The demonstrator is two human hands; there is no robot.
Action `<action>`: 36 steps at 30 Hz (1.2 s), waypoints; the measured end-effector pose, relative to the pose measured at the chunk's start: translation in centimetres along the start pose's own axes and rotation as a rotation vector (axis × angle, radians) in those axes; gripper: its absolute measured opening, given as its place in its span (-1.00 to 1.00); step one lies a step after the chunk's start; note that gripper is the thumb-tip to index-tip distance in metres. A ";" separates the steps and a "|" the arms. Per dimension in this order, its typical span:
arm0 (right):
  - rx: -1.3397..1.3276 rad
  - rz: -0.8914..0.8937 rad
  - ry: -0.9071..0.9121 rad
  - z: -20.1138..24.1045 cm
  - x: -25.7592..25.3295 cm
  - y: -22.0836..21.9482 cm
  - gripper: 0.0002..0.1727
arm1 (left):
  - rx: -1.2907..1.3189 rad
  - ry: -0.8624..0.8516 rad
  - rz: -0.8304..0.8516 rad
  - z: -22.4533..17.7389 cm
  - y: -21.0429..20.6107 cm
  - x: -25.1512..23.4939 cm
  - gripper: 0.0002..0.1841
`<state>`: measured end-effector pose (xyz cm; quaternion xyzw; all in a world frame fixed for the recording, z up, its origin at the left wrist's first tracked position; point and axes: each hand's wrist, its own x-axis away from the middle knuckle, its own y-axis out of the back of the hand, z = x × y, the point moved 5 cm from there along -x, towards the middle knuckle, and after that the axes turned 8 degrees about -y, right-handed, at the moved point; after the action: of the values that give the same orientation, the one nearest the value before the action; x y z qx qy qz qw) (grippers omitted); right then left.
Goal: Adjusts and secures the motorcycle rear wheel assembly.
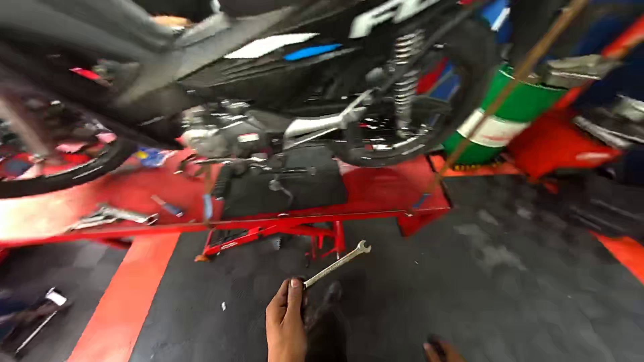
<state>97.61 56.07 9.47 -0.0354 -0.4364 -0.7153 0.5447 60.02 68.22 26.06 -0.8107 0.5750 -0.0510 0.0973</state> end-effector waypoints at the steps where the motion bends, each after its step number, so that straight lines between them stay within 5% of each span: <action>1: -0.049 -0.036 0.048 1.4 -0.5 0.9 -0.50 | 0.001 0.020 0.053 0.6 -2.6 -0.2 -0.63; 6: -0.351 -0.363 0.379 11.3 -3.3 8.8 -0.61 | -0.055 0.129 0.233 4.2 -15.2 -1.5 -0.62; 10: -0.158 -0.616 0.699 17.1 -7.2 15.7 -0.59 | -0.243 0.073 0.419 8.7 -25.0 -3.8 -0.65; 14: 0.108 -0.411 0.854 20.2 -13.9 17.9 -0.60 | -0.502 -0.165 0.611 10.5 -34.0 -5.7 -0.69; 18: 0.199 -0.299 0.948 21.3 -19.4 20.6 -0.65 | -0.619 -0.258 0.623 9.8 -41.1 -6.8 -0.69; 26: 0.348 -0.109 1.104 22.9 -28.6 25.6 -0.74 | -0.639 -0.259 0.468 11.6 -49.2 -9.1 -0.73; 31: 0.226 0.175 1.013 24.7 -37.2 28.3 -0.71 | -0.607 -0.211 0.128 13.3 -50.7 -8.6 -0.69; 36: 0.276 0.304 1.025 32.3 -43.1 27.1 -0.62 | -0.580 -0.239 -0.193 13.2 -50.1 -6.0 -0.73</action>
<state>123.26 109.02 22.64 0.3264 -0.1951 -0.4904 0.7841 106.77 91.19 24.14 -0.8557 0.4706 0.2011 -0.0761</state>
